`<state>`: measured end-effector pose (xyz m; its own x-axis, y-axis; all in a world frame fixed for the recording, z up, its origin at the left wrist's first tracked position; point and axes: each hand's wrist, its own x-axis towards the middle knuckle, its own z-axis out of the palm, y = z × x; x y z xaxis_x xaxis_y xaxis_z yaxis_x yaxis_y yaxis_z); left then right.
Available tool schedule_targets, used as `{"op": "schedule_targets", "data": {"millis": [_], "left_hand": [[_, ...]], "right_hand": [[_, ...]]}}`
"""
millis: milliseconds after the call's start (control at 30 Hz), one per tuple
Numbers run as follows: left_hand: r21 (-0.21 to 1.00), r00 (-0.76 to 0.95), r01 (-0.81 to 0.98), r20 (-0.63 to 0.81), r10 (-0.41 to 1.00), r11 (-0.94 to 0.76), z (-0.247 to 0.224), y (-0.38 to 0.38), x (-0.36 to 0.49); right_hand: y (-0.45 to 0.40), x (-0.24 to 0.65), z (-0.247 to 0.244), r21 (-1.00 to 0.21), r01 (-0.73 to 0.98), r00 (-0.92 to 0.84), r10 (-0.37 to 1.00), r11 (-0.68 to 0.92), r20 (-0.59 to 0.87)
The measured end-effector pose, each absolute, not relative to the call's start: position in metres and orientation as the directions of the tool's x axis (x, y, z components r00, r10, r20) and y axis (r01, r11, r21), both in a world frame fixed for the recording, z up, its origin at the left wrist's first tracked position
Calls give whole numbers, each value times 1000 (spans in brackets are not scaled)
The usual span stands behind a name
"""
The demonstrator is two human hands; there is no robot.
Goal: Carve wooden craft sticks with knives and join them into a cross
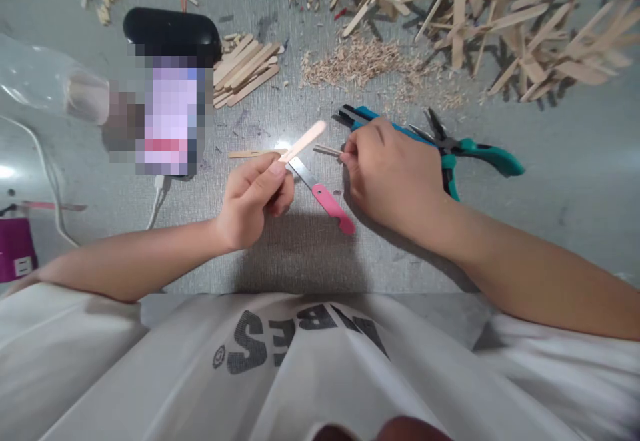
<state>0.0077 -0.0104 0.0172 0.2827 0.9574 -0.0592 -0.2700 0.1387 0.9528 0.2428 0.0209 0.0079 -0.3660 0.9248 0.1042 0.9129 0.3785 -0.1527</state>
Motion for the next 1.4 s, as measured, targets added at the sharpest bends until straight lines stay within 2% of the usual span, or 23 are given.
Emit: {"op": "schedule_targets", "data": {"millis": [67,167,267,367,467,567,733,1000,1267,1400], "left_hand": [[862,431,-378,-160,888,338,22,-6,7],[723,553,-416,-280,785,551,29,1,5],[640,569,-397,-391,724,658,31,5,3],[596,604,-364,-435,668,716,29,6,3],[605,633,-306,-447,632,735,28,5,3],[613,664,-261,-448,600,746,28,5,3],[625,662,-225,-465,588,747,28,7,1],[560,775,-159,-439,454,813,35,8,3],[705,726,-186,-371,580,684,34,-3,8],[811,699,-243,-234,675,532,33,-9,8]], "right_hand": [[21,244,7,-196,900,-363,918,390,157],[22,246,3,-396,797,-369,887,456,280],[19,245,-1,-574,608,-388,836,549,389],[13,242,-1,-649,462,-443,791,605,422],[8,239,-2,-620,402,-384,739,674,554],[7,237,-6,-572,425,-308,706,701,637],[10,238,-4,-612,425,-300,742,667,600],[8,236,11,-632,386,-344,741,672,577],[3,241,19,-628,424,-447,754,652,482],[-1,244,25,-696,395,-505,774,600,381]]}}
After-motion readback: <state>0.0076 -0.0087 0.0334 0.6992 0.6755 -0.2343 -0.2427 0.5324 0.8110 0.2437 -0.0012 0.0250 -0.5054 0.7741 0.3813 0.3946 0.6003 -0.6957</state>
